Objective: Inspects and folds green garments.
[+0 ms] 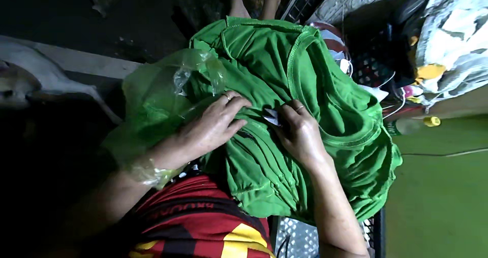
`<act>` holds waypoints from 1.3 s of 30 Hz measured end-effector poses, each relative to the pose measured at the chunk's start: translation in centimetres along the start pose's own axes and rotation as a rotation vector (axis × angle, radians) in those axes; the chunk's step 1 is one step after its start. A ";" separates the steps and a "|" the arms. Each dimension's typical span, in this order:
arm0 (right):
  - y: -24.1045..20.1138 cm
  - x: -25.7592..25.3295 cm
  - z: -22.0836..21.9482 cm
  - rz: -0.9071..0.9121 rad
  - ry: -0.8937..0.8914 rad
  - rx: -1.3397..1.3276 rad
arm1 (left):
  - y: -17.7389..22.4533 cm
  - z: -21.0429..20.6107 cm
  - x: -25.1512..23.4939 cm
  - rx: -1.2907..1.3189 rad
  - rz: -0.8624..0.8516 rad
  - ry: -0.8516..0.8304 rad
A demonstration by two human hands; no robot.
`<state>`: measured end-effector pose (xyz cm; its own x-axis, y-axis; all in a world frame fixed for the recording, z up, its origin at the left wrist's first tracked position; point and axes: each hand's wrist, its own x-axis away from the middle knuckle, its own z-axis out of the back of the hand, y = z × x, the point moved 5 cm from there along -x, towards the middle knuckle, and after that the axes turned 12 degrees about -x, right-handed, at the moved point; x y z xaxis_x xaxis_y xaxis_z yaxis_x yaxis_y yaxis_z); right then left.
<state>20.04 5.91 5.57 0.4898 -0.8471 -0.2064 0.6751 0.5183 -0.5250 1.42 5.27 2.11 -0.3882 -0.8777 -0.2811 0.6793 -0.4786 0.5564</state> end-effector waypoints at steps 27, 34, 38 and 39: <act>2.6 -2.2 0.6 -0.473 -0.024 -0.424 | -2.8 -0.9 -2.1 -0.003 0.124 0.350; 2.7 -2.1 0.5 -0.448 -0.024 -0.459 | 0.0 -2.4 -3.4 0.082 0.012 0.288; 2.5 -1.9 0.4 -0.436 -0.017 -0.448 | -0.7 -2.9 -4.1 0.229 0.142 0.253; 2.3 -1.8 0.4 -0.421 -0.021 -0.435 | -1.1 -2.7 -4.1 0.289 0.170 0.208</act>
<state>20.95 8.71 5.02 0.2430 -0.9641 0.1066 0.5282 0.0394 -0.8482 3.97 9.30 0.52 -0.1301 -0.9444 -0.3019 0.5078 -0.3250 0.7978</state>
